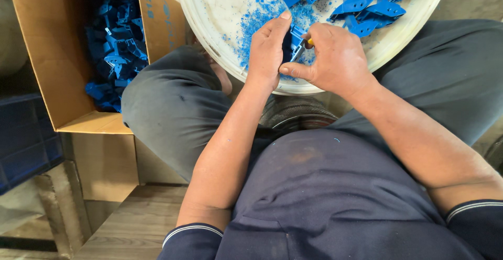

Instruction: The person uses a tool to scrape and clean excess material from blue plastic parts, handling them one at a time over a white surface.

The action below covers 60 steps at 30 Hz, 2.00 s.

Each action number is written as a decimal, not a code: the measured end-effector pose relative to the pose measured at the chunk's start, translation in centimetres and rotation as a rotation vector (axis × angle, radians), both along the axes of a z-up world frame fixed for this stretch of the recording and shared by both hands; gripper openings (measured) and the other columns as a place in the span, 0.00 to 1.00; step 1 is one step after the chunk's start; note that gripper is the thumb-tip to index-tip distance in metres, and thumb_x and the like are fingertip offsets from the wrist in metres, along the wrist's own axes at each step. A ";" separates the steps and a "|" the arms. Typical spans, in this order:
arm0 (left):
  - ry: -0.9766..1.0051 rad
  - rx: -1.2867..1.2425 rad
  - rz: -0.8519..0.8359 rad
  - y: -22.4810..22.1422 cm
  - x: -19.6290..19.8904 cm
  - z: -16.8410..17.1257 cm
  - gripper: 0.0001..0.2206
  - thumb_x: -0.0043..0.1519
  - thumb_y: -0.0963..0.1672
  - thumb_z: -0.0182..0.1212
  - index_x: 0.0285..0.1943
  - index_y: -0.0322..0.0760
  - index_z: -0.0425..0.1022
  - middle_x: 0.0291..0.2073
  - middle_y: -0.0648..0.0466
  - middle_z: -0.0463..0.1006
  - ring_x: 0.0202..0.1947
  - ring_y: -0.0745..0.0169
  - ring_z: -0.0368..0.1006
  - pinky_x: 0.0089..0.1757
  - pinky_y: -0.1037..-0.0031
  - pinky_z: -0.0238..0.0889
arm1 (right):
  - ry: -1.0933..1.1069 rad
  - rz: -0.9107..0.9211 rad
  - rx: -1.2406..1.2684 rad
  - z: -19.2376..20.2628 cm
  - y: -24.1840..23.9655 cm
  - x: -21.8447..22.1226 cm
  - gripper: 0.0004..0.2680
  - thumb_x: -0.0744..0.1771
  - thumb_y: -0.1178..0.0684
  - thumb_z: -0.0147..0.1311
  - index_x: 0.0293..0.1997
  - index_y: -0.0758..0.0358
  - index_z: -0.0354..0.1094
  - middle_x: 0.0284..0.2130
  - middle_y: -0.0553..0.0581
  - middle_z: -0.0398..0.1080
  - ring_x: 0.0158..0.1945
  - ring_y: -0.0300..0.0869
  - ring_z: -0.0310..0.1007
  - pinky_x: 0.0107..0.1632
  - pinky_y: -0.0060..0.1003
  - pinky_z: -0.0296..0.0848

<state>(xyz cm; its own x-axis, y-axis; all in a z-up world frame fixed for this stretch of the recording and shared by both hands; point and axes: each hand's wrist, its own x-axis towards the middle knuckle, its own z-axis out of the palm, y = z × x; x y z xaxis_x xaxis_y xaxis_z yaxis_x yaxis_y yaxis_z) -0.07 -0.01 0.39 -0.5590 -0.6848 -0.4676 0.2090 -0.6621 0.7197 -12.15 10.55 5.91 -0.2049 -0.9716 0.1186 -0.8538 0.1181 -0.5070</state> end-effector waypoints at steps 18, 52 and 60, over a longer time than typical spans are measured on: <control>-0.097 -0.222 -0.007 -0.2 0.2 -0.3 0.17 0.67 0.49 0.62 0.26 0.38 0.71 0.21 0.64 0.67 0.24 0.77 0.56 0.27 0.77 0.51 | -0.046 0.040 0.074 -0.4 0.1 -0.3 0.23 0.67 0.29 0.58 0.31 0.65 0.66 0.25 0.61 0.69 0.31 0.58 0.71 0.33 0.51 0.68; 0.264 -0.458 -0.042 -0.3 1.1 1.1 0.05 0.60 0.35 0.54 0.39 0.34 0.67 0.41 0.51 0.70 0.45 0.62 0.64 0.50 0.73 0.59 | -0.086 -0.087 0.123 0.5 -0.4 -0.1 0.18 0.67 0.36 0.62 0.32 0.64 0.70 0.25 0.60 0.72 0.31 0.57 0.74 0.32 0.51 0.69; 0.292 -0.451 -0.038 -0.3 1.1 0.8 0.05 0.62 0.35 0.55 0.41 0.34 0.67 0.42 0.52 0.70 0.44 0.64 0.63 0.48 0.74 0.59 | 0.017 -0.071 0.100 0.4 -0.4 0.4 0.16 0.69 0.42 0.61 0.28 0.63 0.67 0.24 0.61 0.70 0.30 0.57 0.72 0.31 0.52 0.66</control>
<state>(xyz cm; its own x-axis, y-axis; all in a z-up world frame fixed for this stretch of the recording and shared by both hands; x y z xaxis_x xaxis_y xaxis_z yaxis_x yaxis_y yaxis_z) 1.00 -0.27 1.17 -0.6498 -0.7587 0.0470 0.4255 -0.3118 0.8496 -11.73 10.16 6.32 -0.2722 -0.9619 0.0262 -0.8498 0.2275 -0.4756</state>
